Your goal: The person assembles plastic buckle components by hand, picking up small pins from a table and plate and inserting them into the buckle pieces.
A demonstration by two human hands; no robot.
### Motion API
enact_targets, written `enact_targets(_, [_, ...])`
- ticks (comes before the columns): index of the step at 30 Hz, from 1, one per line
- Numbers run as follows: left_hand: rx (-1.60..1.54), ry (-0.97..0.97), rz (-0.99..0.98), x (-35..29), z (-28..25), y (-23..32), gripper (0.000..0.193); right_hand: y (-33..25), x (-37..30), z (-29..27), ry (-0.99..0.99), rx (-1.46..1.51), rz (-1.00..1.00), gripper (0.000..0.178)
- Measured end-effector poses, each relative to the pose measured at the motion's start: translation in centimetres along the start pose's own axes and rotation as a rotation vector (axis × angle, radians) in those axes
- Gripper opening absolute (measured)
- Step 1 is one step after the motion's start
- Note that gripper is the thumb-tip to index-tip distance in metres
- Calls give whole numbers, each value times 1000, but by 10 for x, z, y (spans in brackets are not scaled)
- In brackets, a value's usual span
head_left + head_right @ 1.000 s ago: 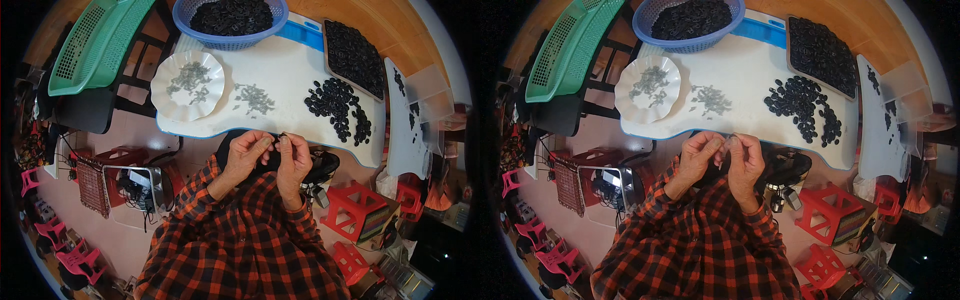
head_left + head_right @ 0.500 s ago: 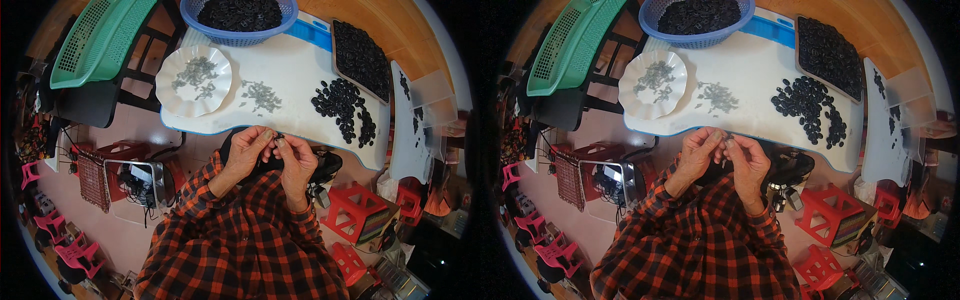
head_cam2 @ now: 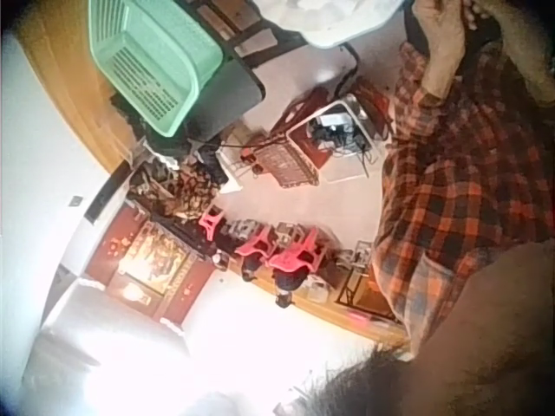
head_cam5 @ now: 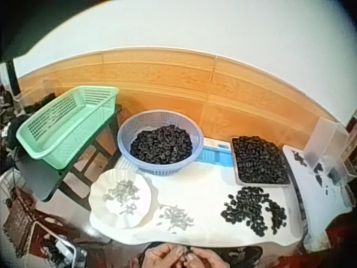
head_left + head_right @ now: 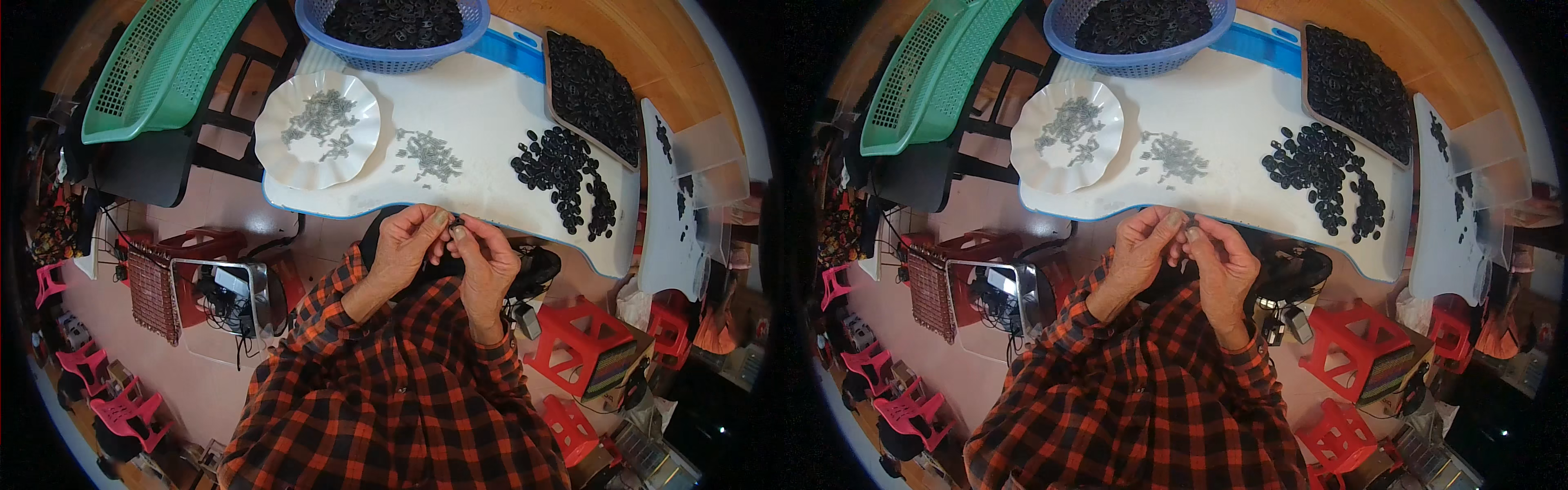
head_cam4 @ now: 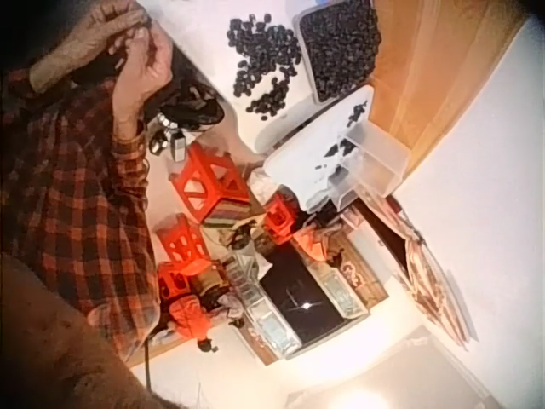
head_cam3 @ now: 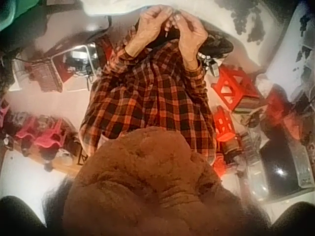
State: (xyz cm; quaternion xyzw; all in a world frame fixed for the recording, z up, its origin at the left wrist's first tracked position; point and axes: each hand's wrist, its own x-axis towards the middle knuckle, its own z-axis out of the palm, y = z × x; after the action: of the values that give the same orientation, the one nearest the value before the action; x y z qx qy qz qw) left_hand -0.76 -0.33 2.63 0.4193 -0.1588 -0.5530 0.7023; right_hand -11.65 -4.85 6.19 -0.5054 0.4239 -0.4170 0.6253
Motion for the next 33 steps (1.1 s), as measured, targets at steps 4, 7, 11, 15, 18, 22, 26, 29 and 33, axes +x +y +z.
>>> enact_targets(4, [-24,-11,-22,0,0,2,23,0,0,-1,-10,-7,2,17])
enact_targets(7, [-35,-10,-23,0,0,2,23,0,-1,-2,-11,-4,14,16])
enact_targets(11, [-38,-15,-19,0,0,1,23,-1,-1,-1,-4,15,17,16])
enact_targets(15, [-42,-16,-20,0,0,1,23,-2,-1,-1,-11,27,12,15])
enact_targets(18, [-37,-19,-19,0,-1,1,23,-2,-1,0,-7,24,5,15])
enact_targets(22, [-30,-18,-15,0,-1,1,23,-3,-2,0,-10,30,13,15])
enact_targets(26, [-18,-19,-15,0,0,1,23,-5,-2,1,-7,23,7,15])
enact_targets(29, [4,-19,-3,-1,-1,0,23,-4,-2,0,-20,23,14,15])
enact_targets(33, [27,-16,17,-2,1,3,22,-5,-2,0,-34,36,3,15])
